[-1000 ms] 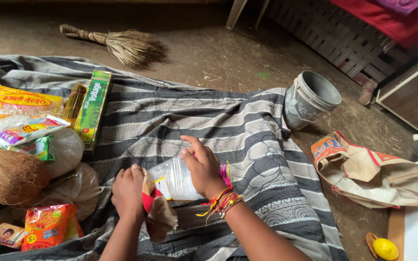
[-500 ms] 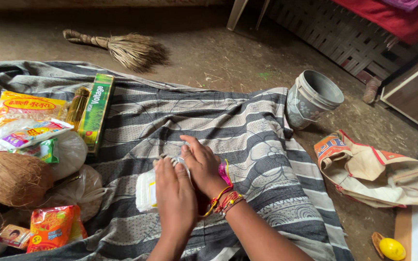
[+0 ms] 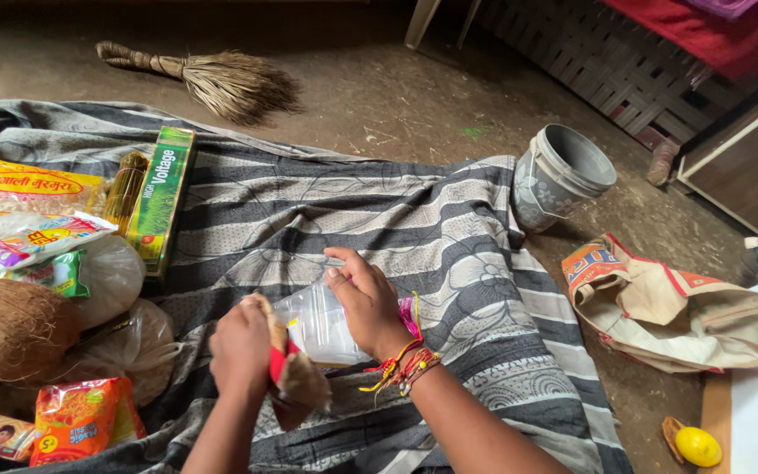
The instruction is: The person sits on a patterned cloth on the floor and cleans a clear plastic container with a pink lid. They use a small cloth to wipe the exterior and interior surfaces of the container repeatedly.
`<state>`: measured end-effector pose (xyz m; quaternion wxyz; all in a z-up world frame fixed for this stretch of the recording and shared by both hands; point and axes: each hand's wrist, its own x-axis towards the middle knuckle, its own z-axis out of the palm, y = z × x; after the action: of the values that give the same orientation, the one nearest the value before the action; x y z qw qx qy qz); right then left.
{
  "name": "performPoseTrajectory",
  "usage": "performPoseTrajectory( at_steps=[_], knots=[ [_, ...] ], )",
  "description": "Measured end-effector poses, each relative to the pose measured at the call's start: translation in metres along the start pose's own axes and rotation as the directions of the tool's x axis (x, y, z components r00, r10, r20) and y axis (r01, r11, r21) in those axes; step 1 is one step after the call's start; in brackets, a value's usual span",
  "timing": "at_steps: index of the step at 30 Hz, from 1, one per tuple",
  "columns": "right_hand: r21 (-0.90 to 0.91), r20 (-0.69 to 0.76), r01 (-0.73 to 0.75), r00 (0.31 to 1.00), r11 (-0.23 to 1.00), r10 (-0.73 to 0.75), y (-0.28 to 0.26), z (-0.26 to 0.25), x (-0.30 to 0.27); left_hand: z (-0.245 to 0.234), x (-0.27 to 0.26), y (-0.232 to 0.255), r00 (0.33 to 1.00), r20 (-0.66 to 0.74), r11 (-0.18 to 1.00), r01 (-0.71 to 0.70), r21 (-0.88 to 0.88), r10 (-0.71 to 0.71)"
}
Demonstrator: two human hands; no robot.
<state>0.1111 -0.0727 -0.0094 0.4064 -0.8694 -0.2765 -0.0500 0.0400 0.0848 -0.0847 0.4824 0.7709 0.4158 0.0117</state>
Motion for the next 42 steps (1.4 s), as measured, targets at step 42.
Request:
performPoseTrajectory(
  at_steps=[42],
  knots=[
    [-0.173,-0.011,0.236,0.970,0.956,-0.241,-0.013,0.011,-0.006,-0.001,0.011,-0.033,0.997,0.029,0.985,0.078,-0.156,-0.074]
  ],
)
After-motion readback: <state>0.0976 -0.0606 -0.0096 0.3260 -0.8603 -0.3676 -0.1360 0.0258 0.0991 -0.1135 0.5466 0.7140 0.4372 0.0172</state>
